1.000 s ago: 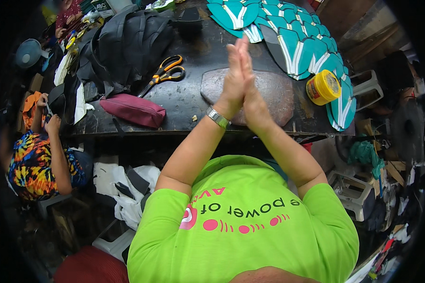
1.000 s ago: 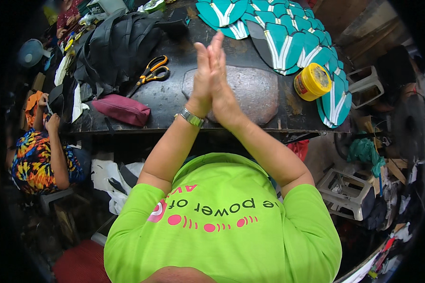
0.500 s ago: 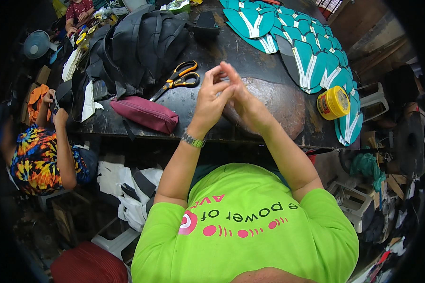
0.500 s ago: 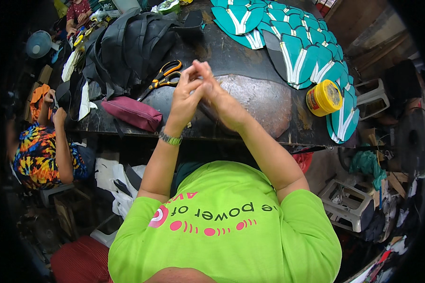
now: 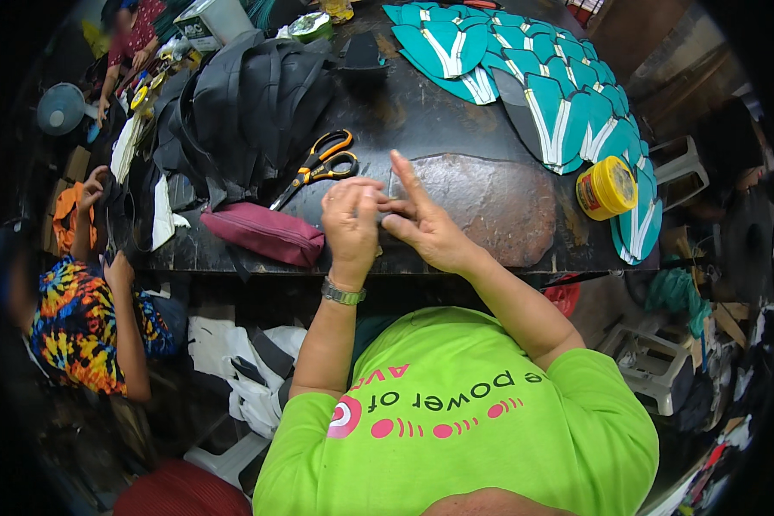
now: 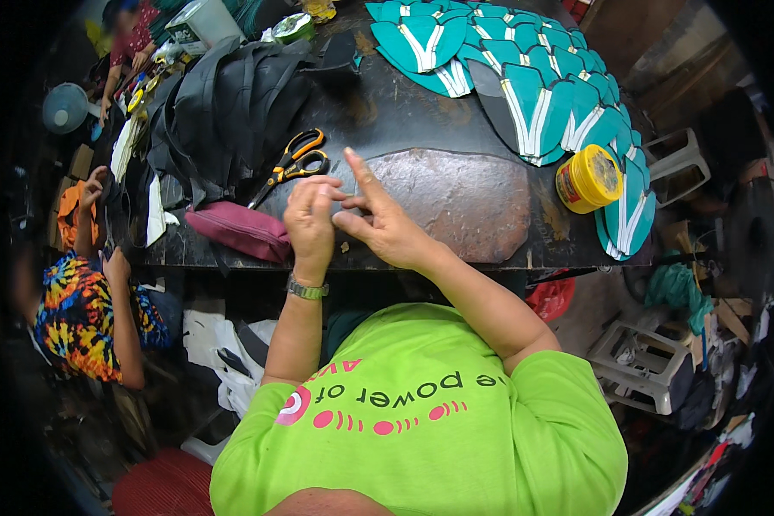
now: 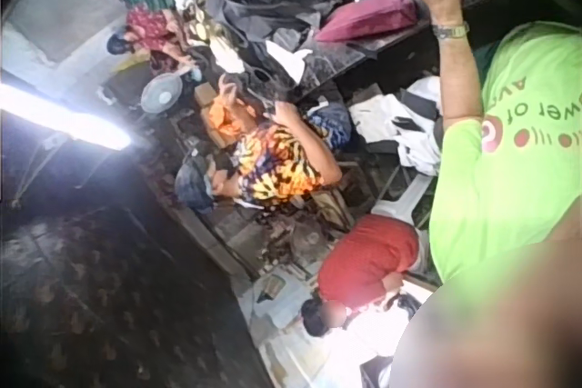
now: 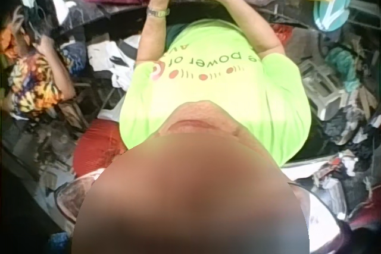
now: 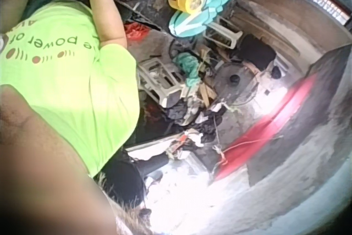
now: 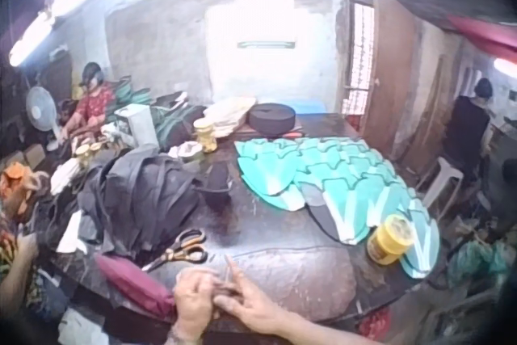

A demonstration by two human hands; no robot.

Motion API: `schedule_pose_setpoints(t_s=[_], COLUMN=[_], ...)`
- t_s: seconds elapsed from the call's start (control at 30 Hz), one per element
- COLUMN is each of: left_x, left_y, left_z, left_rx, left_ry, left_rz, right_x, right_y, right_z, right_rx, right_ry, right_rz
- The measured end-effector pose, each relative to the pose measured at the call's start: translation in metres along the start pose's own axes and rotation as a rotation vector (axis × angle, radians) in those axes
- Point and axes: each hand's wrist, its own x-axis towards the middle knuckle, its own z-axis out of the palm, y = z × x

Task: The person applies adhesive from a yellow container to teal and white sandal parts on a worktable, then presses the parts together. They repeat this process for several units, handling each sandal individually and stacking completed pieces.

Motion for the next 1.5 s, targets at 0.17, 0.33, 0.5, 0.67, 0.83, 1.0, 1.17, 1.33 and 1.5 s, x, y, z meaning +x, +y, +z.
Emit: schedule_pose_setpoints(t_s=[0.17,0.33,0.5,0.67,0.83,1.0,1.17,1.33,1.5], left_x=[0.020,0.056,0.082,0.092,0.066,0.000,-0.037,-0.060,-0.005], left_y=[0.000,0.000,-0.007,-0.018,-0.017,0.007,0.034,0.051,0.030], left_z=[-0.013,0.009,0.015,0.022,0.033,0.082,0.103,0.104,0.076], left_rx=[-0.173,-0.059,-0.286,-0.183,-0.314,-0.391,-0.464,-0.588,-0.366], left_ry=[-0.044,-0.136,-0.222,-0.095,-0.081,-0.147,-0.301,-0.424,-0.227], left_rz=[-0.145,0.014,-0.286,-0.187,-0.053,-0.102,-0.032,-0.073,0.045], right_x=[-0.007,-0.005,-0.007,-0.013,-0.015,-0.008,-0.011,0.000,-0.018], right_y=[0.008,0.020,0.021,0.013,0.008,0.009,-0.007,-0.025,-0.010], right_z=[-0.034,-0.044,-0.043,-0.044,-0.048,-0.037,-0.026,-0.041,0.001], right_rx=[-0.390,-0.205,-0.084,-0.014,-0.129,0.074,0.174,0.120,-0.288], right_ry=[0.309,0.416,0.455,0.451,0.440,0.465,0.418,0.526,0.222], right_rz=[-0.121,-0.101,-0.110,-0.056,0.003,-0.133,-0.095,-0.015,-0.295])
